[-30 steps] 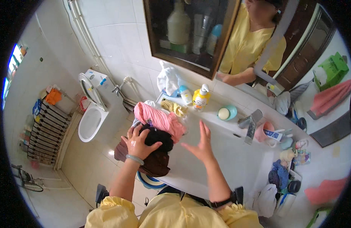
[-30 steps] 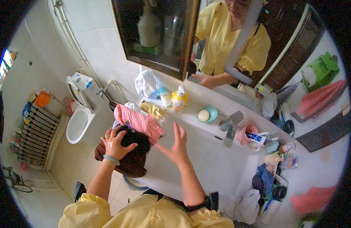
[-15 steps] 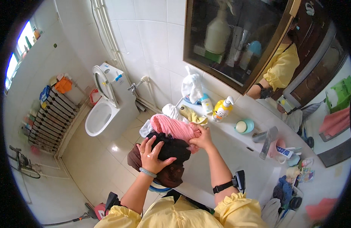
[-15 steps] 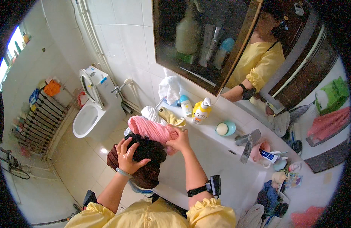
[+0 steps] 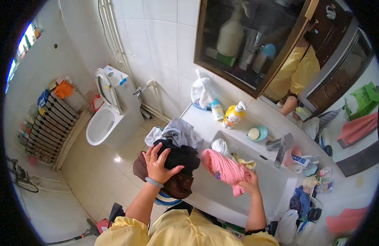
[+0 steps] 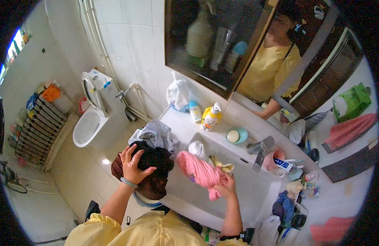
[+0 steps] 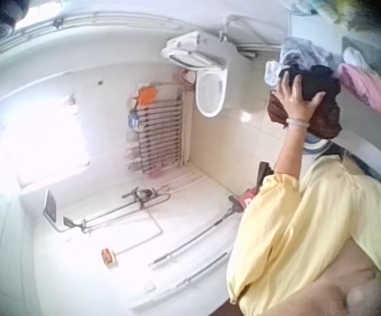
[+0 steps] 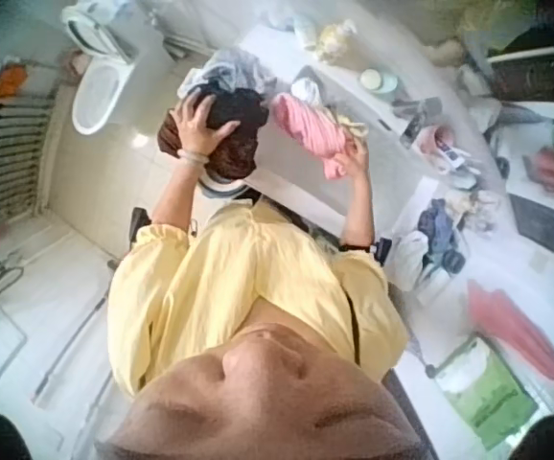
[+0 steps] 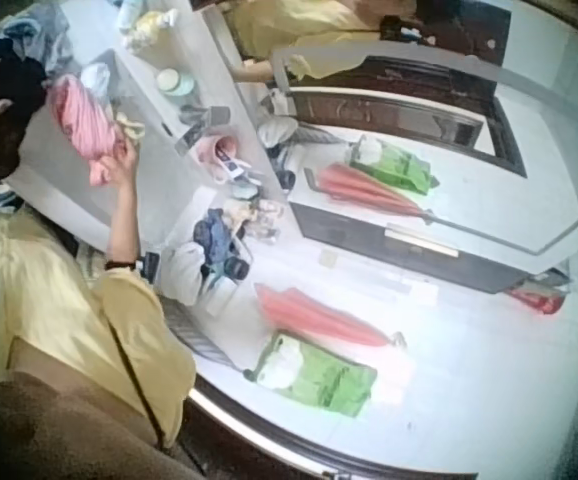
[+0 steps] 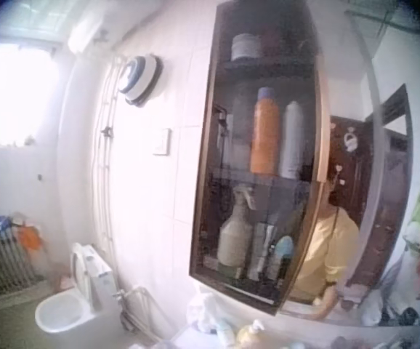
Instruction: The person is seen hand-washing several items of clothing in a bathroom sink.
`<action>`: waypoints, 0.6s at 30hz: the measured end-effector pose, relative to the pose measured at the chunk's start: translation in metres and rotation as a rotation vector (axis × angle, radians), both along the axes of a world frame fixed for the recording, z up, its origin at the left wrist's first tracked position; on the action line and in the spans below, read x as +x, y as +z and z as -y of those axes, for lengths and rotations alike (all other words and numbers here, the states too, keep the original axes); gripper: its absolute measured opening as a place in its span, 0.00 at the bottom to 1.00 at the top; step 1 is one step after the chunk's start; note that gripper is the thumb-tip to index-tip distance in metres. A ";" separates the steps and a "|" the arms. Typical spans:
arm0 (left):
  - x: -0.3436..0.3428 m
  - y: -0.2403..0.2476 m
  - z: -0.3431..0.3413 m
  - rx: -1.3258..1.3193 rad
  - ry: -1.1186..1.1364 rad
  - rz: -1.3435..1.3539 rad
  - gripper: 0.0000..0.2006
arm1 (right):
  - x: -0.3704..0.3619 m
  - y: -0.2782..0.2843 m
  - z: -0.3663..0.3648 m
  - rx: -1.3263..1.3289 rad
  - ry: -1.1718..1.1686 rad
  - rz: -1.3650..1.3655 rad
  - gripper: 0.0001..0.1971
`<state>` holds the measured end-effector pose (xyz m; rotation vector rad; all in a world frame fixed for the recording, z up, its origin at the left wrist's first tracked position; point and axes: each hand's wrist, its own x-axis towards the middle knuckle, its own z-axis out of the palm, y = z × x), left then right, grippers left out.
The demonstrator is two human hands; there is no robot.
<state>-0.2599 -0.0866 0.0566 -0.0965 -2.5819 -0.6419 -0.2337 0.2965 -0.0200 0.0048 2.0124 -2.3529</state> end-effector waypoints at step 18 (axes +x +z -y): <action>0.006 -0.005 0.005 -0.032 -0.031 -0.062 0.35 | -0.036 0.052 0.055 1.244 -0.142 0.277 0.31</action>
